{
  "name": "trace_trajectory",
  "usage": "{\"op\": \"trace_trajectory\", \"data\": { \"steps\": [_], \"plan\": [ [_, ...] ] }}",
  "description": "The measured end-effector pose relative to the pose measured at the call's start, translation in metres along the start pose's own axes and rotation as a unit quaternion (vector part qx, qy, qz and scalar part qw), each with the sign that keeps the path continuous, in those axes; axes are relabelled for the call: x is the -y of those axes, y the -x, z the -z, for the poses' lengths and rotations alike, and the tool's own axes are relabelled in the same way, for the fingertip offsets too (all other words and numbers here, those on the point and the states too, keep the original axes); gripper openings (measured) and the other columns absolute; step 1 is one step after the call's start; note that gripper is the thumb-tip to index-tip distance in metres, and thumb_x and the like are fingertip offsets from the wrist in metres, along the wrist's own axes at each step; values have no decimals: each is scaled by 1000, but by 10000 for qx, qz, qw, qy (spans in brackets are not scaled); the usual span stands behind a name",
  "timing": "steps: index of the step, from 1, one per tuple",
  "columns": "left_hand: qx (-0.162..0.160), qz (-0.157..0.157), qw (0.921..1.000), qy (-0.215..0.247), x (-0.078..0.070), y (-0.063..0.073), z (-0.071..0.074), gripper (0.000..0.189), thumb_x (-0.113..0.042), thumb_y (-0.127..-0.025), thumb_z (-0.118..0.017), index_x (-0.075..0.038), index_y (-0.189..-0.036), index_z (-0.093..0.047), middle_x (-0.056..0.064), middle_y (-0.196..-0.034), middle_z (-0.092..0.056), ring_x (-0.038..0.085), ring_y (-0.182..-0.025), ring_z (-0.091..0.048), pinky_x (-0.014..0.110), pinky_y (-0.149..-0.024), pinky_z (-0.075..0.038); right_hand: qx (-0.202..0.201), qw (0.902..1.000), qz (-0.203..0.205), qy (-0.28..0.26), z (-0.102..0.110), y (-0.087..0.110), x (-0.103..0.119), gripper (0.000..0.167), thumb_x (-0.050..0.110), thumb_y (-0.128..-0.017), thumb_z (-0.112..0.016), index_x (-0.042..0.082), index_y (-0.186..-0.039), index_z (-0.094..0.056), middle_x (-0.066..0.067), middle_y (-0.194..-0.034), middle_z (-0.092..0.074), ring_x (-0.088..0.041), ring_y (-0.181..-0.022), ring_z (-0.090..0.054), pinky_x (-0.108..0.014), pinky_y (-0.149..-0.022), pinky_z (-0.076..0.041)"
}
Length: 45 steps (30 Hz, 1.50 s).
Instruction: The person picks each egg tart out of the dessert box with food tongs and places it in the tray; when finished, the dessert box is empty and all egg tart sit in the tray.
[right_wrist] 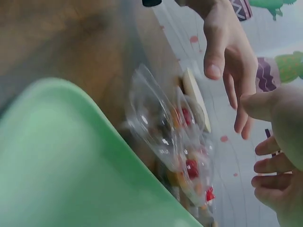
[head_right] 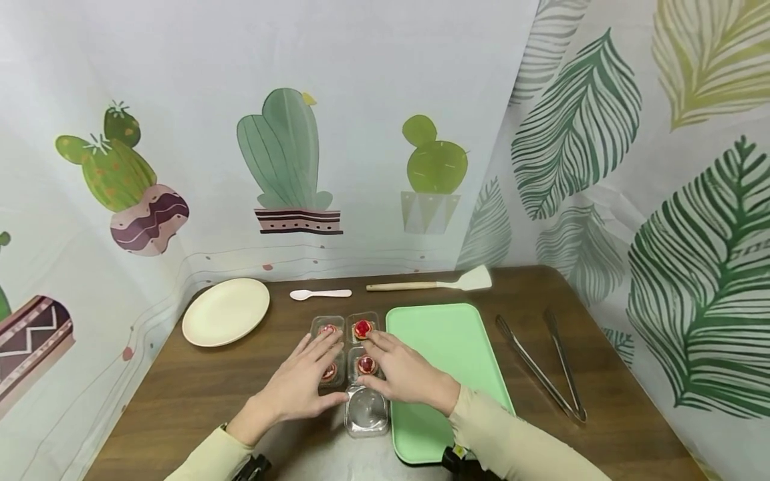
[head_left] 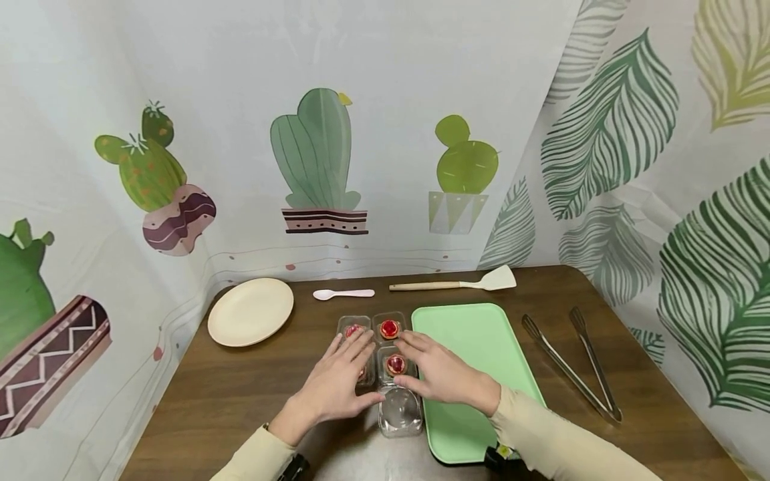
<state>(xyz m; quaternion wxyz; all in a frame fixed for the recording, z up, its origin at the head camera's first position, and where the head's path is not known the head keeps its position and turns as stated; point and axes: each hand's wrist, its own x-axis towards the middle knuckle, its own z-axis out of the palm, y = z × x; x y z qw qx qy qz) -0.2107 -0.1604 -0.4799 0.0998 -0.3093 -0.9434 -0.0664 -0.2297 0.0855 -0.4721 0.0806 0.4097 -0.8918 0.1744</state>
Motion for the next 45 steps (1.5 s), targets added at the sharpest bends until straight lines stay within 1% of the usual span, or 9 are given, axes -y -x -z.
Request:
{"op": "trace_trajectory", "data": {
  "steps": [6, 11, 16, 22, 28, 31, 38, 42, 45],
  "plan": [
    [6, 172, 9997, 200, 17, -9, 1, 88, -63, -79, -67, -3, -141, -49, 14, -153, -39, 33, -144, -32, 55, -118, -23, 126, 9996, 9, -238, 4, -19, -13, 64, 43, -94, -60, -4, -137, -52, -25, -143, -48, -38, -134, -44, -48, -112, -37],
    [-1, 385, 9987, 342, 29, -16, 0, 85, -63, -79, -67, -4, -138, -52, 11, -152, -40, 31, -144, -32, 53, -118, -23, 265, 9992, 65, -278, 7, -36, -19, 63, 43, -95, -59, -3, -137, -52, -24, -142, -50, -38, -134, -45, -46, -112, -37],
    [135, 522, 9975, 461, 42, -21, -5, 85, -64, -81, -64, -4, -140, -50, 11, -154, -39, 28, -146, -29, 51, -119, -23, 339, 9988, 91, -335, 3, -51, -22, 61, 42, -95, -59, -3, -136, -53, -23, -140, -52, -37, -133, -47, -46, -111, -39],
    [208, 600, 9967, 506, 59, -25, -5, 84, -62, -81, -65, -4, -141, -49, 12, -152, -41, 29, -144, -32, 51, -118, -25, 338, 9978, 114, -562, -6, -71, -27, 61, 41, -95, -60, -4, -136, -53, -22, -139, -53, -36, -132, -48, -45, -110, -40],
    [320, 561, 9952, 738, 73, -29, -4, 85, -60, -81, -66, -3, -141, -48, 14, -152, -41, 31, -144, -32, 53, -118, -25, 349, 9960, -89, -819, -17, -85, -38, 60, 40, -94, -63, -3, -136, -53, -23, -138, -54, -35, -130, -50, -45, -109, -42],
    [355, 524, 9945, 838, 80, -33, -5, 85, -59, -81, -68, -2, -141, -48, 15, -152, -41, 32, -143, -34, 53, -117, -26, 375, 9949, -219, -911, -23, -91, -43, 58, 38, -93, -64, -1, -136, -54, -21, -137, -55, -34, -128, -52, -45, -108, -43],
    [375, 622, 9938, 843, 94, -40, -10, 82, -56, -81, -68, -3, -141, -49, 13, -150, -43, 30, -141, -37, 51, -116, -29, 484, 9922, -445, -1060, -31, -102, -55, 57, 36, -93, -65, 1, -136, -54, -16, -137, -57, -31, -127, -54, -43, -105, -46],
    [460, 648, 9911, 1071, 100, -44, -15, 83, -56, -82, -67, -2, -142, -47, 15, -150, -43, 31, -140, -38, 50, -116, -31, 574, 9899, -553, -1176, -35, -107, -60, 55, 33, -93, -66, 1, -136, -54, -15, -135, -59, -29, -122, -58, -42, -102, -48],
    [505, 744, 9862, 1388, 104, -46, -18, 83, -54, -82, -69, -2, -142, -47, 16, -149, -44, 31, -139, -40, 48, -115, -33, 660, 9877, -662, -1255, -38, -111, -63, 54, 31, -93, -67, 0, -135, -55, -15, -135, -59, -29, -123, -58, -42, -103, -48]
  ]
}}
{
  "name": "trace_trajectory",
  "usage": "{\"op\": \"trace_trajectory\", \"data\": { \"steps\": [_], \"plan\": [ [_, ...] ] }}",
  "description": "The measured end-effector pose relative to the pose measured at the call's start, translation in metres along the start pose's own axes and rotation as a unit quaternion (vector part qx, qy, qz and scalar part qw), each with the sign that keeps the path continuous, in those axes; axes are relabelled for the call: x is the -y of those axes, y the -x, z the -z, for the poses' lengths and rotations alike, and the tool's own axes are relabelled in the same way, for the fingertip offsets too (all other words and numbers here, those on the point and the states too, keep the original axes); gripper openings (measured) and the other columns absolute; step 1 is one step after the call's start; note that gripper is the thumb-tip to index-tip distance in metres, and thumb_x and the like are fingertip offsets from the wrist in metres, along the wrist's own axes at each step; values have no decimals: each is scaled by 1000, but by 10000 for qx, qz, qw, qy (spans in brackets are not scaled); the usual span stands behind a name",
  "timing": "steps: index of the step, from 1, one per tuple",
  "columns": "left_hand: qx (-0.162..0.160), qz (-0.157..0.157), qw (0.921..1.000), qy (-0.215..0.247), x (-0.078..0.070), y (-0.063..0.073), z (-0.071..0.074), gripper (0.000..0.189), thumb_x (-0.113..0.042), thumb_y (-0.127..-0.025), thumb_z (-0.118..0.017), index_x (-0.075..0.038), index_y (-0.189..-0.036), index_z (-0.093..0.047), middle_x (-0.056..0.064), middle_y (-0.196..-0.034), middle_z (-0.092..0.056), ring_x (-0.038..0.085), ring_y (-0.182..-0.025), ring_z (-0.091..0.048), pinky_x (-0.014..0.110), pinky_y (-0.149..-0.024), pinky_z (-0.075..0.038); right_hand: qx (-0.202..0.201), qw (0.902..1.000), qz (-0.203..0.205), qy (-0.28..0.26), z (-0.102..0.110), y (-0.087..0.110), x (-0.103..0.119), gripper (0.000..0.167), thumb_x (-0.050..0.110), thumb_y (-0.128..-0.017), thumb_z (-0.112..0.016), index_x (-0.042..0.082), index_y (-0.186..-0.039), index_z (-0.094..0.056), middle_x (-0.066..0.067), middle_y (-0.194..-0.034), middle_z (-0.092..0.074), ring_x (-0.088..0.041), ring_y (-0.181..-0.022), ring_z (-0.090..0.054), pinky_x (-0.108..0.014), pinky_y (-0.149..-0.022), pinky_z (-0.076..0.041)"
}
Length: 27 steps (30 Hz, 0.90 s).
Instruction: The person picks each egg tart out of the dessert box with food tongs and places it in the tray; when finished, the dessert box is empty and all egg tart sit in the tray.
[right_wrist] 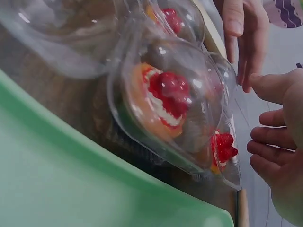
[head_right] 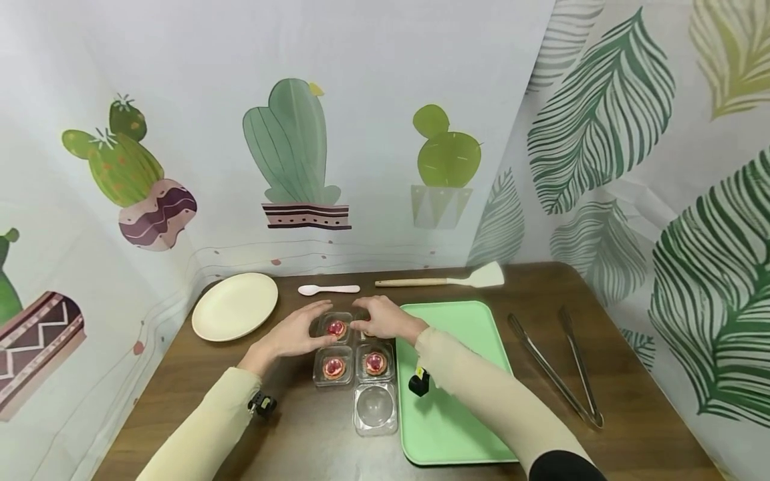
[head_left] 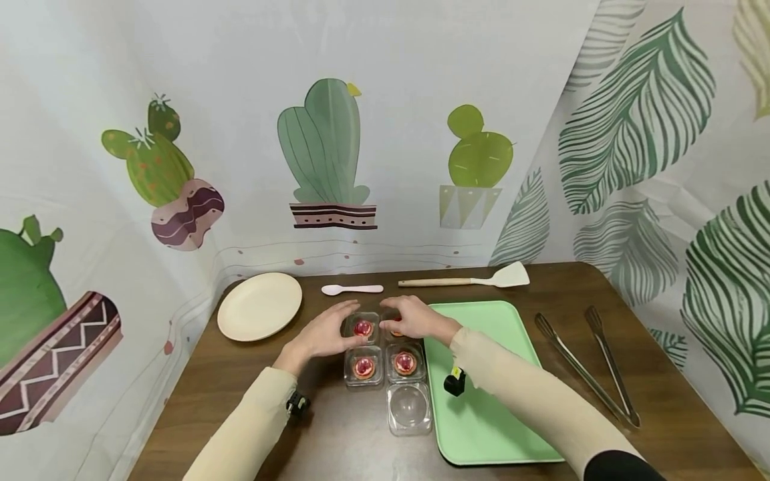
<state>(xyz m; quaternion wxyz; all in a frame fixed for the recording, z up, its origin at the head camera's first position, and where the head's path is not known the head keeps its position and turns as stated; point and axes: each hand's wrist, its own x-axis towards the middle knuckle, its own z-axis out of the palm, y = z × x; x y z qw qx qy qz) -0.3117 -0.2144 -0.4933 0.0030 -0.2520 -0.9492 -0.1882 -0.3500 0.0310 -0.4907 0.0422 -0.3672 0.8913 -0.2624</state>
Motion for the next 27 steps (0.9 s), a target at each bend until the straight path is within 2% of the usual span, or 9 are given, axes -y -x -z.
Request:
{"op": "trace_trajectory", "data": {
  "steps": [4, 10, 20, 27],
  "plan": [
    [39, 92, 9994, 331, 6, -4, -1, 82, -52, -82, -70, -1, -142, -47, 16, -148, -46, 30, -137, -42, 45, -114, -35, 111, 9997, -196, -128, 0, -7, -5, 54, 31, -93, -67, 0, -135, -55, -15, -137, -58, -31, -126, -55, -44, -106, -45],
    [117, 26, 9989, 452, 11, -8, -4, 84, -52, -82, -70, 0, -142, -46, 16, -147, -47, 29, -137, -43, 44, -114, -35, 329, 9982, -444, -243, -2, -15, -15, 53, 35, -94, -65, 5, -136, -56, -11, -135, -60, -28, -123, -58, -44, -103, -47],
    [201, -40, 9978, 634, 15, -9, -10, 79, -42, -80, -76, 1, -140, -48, 15, -142, -52, 28, -134, -47, 43, -113, -36, 723, 9969, -260, -141, -4, -26, -17, 43, 29, -96, -63, 7, -132, -61, -8, -130, -64, -24, -117, -61, -42, -100, -49],
    [265, -42, 9975, 647, 15, -10, -11, 74, -39, -80, -77, 0, -138, -51, 15, -138, -56, 28, -131, -50, 42, -112, -38, 991, 9948, -247, -60, -4, -33, -13, 35, 21, -97, -60, 6, -129, -63, -9, -128, -65, -24, -120, -60, -41, -101, -49]
  ]
}}
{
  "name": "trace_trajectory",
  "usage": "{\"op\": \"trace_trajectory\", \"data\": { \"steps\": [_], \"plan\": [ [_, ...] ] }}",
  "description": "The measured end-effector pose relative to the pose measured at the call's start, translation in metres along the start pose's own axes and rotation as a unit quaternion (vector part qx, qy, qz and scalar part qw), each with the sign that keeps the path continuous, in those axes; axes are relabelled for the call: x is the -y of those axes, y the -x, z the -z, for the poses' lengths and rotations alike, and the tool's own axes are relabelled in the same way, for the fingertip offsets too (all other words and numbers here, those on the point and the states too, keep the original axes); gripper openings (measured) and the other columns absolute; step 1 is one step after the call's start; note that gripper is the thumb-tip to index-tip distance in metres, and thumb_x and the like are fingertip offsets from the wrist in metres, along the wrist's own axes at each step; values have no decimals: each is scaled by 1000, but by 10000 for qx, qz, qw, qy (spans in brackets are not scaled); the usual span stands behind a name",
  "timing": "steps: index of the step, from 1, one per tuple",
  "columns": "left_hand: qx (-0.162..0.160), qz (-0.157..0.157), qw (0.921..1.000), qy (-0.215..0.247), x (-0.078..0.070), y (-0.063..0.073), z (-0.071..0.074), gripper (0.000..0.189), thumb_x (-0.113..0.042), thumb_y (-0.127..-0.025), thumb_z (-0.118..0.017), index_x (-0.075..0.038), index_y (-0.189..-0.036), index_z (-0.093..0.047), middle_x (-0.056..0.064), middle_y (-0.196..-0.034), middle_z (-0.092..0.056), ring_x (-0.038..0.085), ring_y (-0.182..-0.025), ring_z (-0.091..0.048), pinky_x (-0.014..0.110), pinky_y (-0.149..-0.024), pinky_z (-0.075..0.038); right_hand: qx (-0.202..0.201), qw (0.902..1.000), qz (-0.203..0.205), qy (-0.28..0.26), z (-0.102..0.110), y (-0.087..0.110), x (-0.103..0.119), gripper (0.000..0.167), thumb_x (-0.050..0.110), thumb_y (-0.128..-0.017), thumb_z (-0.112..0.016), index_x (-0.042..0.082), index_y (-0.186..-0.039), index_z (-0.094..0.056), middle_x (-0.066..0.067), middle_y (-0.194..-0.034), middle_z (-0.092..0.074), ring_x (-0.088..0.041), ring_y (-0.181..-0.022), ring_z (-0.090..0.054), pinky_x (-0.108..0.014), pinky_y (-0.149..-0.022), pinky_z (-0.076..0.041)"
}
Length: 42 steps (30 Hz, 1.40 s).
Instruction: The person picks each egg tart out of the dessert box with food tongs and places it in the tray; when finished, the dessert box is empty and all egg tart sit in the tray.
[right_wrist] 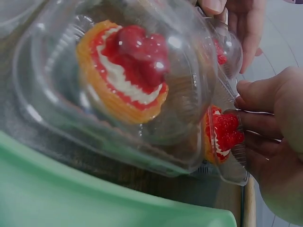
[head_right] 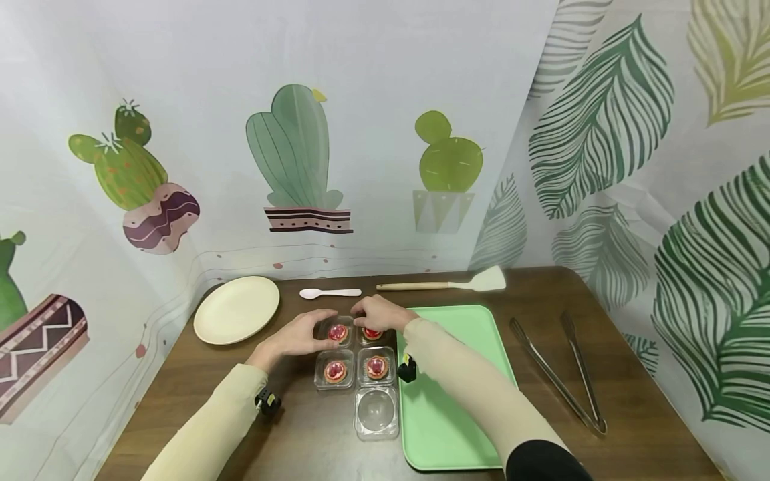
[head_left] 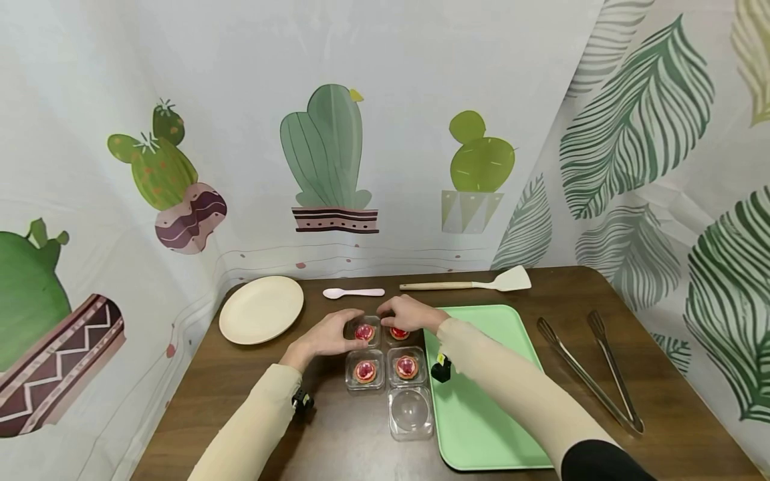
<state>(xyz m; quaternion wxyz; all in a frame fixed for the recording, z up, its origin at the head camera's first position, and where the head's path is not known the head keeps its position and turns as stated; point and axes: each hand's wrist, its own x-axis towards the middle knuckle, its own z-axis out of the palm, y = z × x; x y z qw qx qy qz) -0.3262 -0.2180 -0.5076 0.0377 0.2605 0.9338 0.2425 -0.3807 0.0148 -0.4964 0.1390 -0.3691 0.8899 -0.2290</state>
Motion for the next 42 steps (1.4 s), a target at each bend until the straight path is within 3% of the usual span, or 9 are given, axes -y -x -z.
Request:
{"op": "trace_trajectory", "data": {
  "steps": [5, 15, 28, 42],
  "plan": [
    [-13, -44, 10000, -68, 1, -1, -2, 72, -38, -80, -76, 0, -136, -52, 15, -137, -56, 28, -130, -51, 42, -111, -40, 83, 9999, -42, 136, -2, -5, 1, 33, 22, -97, -60, 8, -127, -65, -8, -125, -66, -22, -116, -62, -39, -98, -51],
    [-126, -89, 9996, -222, 2, -4, -3, 68, -33, -79, -80, 1, -133, -55, 15, -133, -59, 27, -127, -54, 40, -110, -41, 66, 9997, -101, 233, -5, -15, 3, 22, 19, -95, -64, 12, -115, -71, 0, -100, -71, -10, -86, -64, -27, -76, -54],
    [-103, 166, 9991, -363, -4, -5, -4, 70, -37, -75, -84, -1, -130, -59, 13, -129, -62, 25, -123, -57, 39, -107, -44, 102, 9984, -469, 304, -3, -21, 11, 13, 16, -90, -68, 13, -103, -67, 1, -92, -66, -11, -79, -61, -26, -69, -52],
    [-157, 35, 9983, -564, -3, -8, -4, 73, -40, -72, -85, 0, -129, -61, 13, -128, -64, 25, -123, -58, 37, -105, -46, 361, 9956, -538, 679, 2, -32, 17, 18, 10, -82, -74, 15, -87, -58, 4, -78, -57, -10, -68, -52, -22, -60, -43]
  ]
}}
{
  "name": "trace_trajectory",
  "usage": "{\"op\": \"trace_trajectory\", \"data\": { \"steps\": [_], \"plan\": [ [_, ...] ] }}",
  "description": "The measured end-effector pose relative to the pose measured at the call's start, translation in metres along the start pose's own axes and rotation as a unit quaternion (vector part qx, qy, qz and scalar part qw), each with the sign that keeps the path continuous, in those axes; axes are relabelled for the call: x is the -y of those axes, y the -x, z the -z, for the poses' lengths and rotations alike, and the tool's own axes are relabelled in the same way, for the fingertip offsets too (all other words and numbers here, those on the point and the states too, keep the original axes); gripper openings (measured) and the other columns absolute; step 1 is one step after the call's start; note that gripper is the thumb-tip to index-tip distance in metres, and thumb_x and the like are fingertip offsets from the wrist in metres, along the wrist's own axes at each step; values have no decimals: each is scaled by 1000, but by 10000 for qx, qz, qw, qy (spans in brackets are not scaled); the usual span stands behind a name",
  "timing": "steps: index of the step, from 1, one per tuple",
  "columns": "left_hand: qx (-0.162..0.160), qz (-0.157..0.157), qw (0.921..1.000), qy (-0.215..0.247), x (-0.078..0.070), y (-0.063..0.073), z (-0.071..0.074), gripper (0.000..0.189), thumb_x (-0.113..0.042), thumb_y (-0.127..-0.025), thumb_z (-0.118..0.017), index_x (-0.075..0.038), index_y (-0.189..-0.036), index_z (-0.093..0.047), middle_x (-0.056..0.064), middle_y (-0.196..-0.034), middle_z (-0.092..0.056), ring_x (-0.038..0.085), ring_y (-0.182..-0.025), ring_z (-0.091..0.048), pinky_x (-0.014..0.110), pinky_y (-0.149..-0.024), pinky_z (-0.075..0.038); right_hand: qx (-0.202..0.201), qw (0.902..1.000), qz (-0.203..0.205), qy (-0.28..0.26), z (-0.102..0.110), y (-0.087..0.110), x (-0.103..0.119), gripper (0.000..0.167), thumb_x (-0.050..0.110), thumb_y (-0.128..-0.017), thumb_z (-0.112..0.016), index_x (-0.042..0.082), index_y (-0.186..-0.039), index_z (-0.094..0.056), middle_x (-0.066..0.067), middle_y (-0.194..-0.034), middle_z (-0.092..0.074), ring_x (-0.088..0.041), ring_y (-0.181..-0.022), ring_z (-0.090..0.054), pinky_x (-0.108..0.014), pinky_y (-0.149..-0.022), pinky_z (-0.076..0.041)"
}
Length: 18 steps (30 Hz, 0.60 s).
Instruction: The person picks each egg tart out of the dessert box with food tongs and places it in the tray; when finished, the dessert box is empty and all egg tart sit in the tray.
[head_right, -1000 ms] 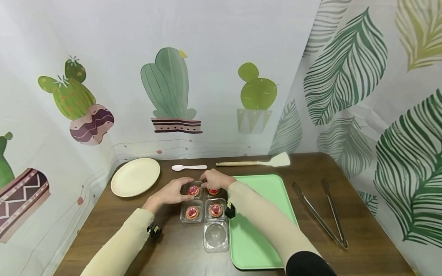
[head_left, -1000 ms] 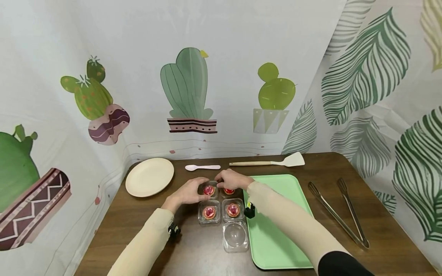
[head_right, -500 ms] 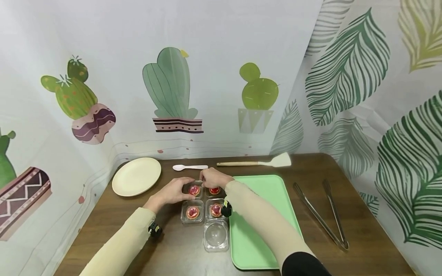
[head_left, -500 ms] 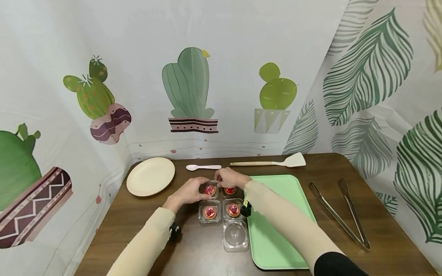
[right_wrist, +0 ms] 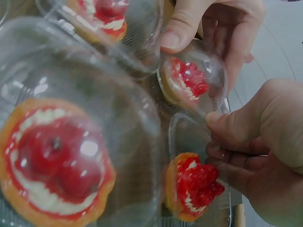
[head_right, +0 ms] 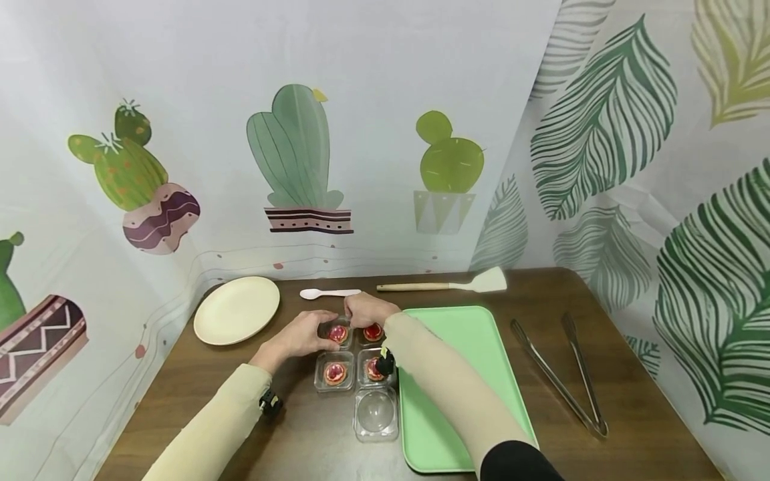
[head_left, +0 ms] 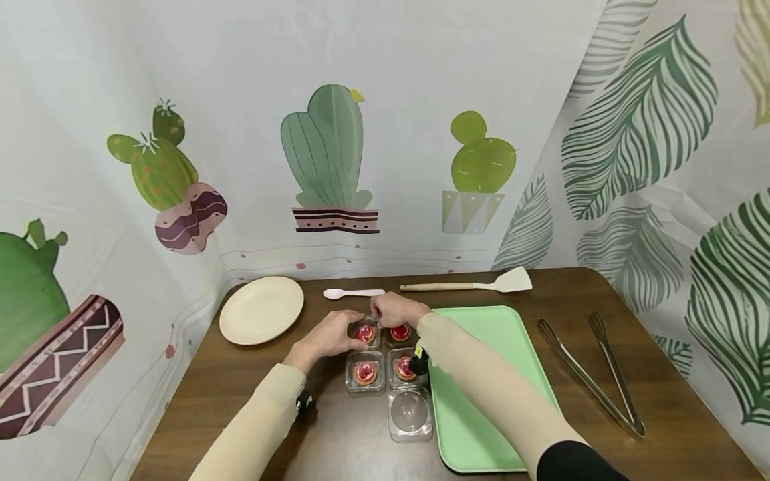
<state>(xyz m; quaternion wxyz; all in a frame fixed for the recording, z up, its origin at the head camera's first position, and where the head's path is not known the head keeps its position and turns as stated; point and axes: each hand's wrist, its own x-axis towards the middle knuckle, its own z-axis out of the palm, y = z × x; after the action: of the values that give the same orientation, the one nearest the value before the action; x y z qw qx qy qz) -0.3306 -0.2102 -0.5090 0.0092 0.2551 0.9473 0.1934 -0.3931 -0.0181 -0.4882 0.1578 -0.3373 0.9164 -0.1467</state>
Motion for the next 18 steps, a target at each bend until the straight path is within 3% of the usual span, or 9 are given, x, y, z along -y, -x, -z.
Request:
{"op": "trace_trajectory", "data": {
  "steps": [6, 13, 18],
  "plan": [
    [32, -13, 10000, -20, -2, -1, 1, 73, -41, -72, -85, -1, -129, -62, 12, -129, -64, 25, -123, -57, 38, -106, -45, 326, 9993, -183, 40, 8, -3, 6, 16, 9, -88, -68, 15, -77, -58, 3, -73, -54, -10, -62, -47, -22, -57, -39],
    [33, 31, 9999, 114, -4, -1, 3, 72, -39, -72, -85, 0, -128, -62, 13, -128, -64, 26, -123, -58, 39, -105, -46, 279, 9986, -407, 206, 11, -6, 14, 19, 11, -93, -58, 14, -74, -61, 4, -67, -54, -11, -60, -47, -24, -57, -40],
    [66, 87, 9998, 161, -4, 1, 0, 73, -39, -72, -85, 0, -129, -61, 13, -129, -64, 26, -123, -58, 40, -105, -46, 187, 9981, -511, 276, 9, -6, 15, 18, 13, -91, -59, 15, -74, -64, 5, -68, -57, -11, -63, -49, -23, -58, -41]
  ]
}}
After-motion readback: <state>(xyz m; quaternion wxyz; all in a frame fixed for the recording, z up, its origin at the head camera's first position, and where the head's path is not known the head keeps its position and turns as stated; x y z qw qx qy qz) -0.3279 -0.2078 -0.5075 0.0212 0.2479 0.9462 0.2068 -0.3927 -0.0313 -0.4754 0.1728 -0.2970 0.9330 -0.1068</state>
